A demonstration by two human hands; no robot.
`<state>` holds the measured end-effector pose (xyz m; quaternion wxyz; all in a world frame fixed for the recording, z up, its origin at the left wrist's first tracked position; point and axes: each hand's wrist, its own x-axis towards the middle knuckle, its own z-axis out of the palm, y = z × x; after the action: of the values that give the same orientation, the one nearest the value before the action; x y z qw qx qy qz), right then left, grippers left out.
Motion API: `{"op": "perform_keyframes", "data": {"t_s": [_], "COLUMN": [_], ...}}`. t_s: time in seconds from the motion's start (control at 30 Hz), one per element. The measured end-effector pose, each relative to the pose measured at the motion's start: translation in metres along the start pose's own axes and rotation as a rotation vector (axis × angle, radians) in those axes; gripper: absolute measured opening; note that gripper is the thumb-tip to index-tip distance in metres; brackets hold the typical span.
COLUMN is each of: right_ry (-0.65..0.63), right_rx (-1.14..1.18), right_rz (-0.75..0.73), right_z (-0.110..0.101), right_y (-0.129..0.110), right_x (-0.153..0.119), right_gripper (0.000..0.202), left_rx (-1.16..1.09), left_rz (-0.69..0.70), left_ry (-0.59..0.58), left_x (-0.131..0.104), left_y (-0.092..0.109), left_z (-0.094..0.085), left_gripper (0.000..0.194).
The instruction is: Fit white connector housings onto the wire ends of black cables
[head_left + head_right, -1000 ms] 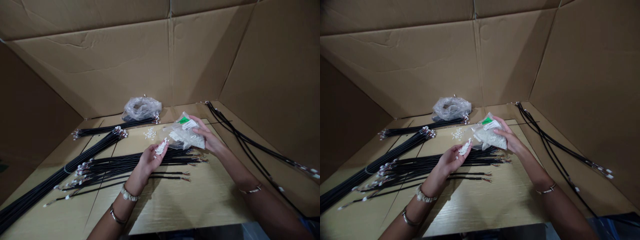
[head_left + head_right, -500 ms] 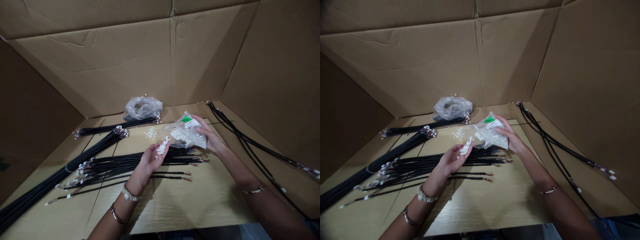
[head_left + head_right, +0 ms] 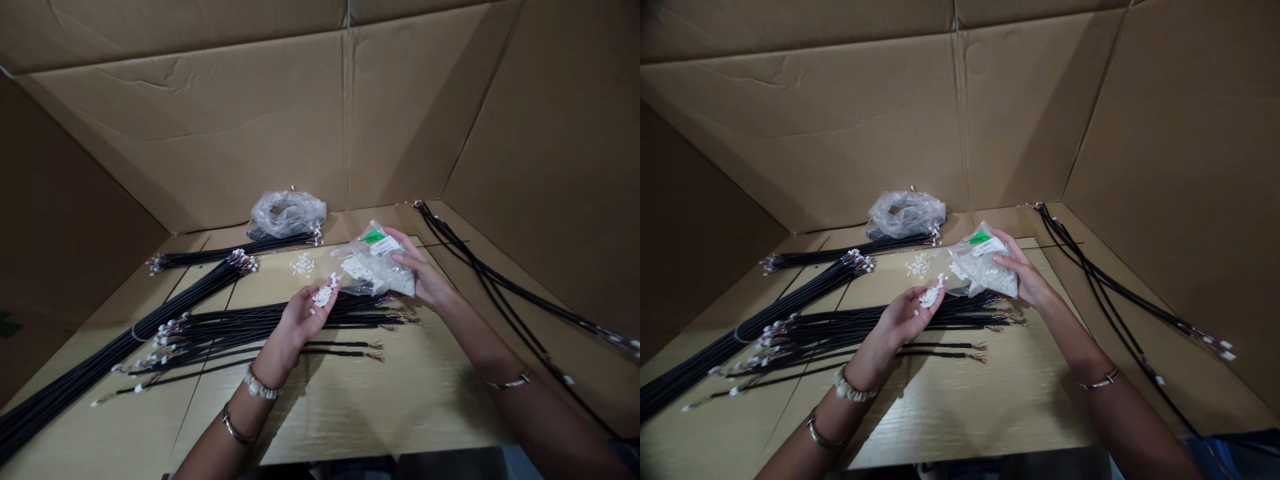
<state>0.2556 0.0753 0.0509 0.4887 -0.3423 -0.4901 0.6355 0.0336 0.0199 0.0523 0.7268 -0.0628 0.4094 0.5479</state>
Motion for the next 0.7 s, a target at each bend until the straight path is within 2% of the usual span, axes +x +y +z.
{"op": "perform_keyframes", "data": {"t_s": [0.33,0.5,0.7], "right_ry": [0.013,0.024,0.040], "right_rx": [0.033,0.030,0.064], "right_rz": [0.005,-0.004,0.024], "right_z": [-0.0006,-0.0011,-0.0022], "right_y": [0.0019,0.0029,0.0038], "right_x": [0.0004,0.0019,0.0029], "right_gripper": [0.057,0.053,0.054], "left_rx": [0.013,-0.043,-0.124], "left_rz": [-0.008,-0.066,-0.073], "left_ry": [0.016,0.018,0.002], "left_x": [-0.0043,-0.0026,0.0027], "left_y": [0.0004,0.0037,0.0045], "left_z": [0.0038,0.0017,-0.0013], "left_gripper": [0.043,0.042,0.044]}}
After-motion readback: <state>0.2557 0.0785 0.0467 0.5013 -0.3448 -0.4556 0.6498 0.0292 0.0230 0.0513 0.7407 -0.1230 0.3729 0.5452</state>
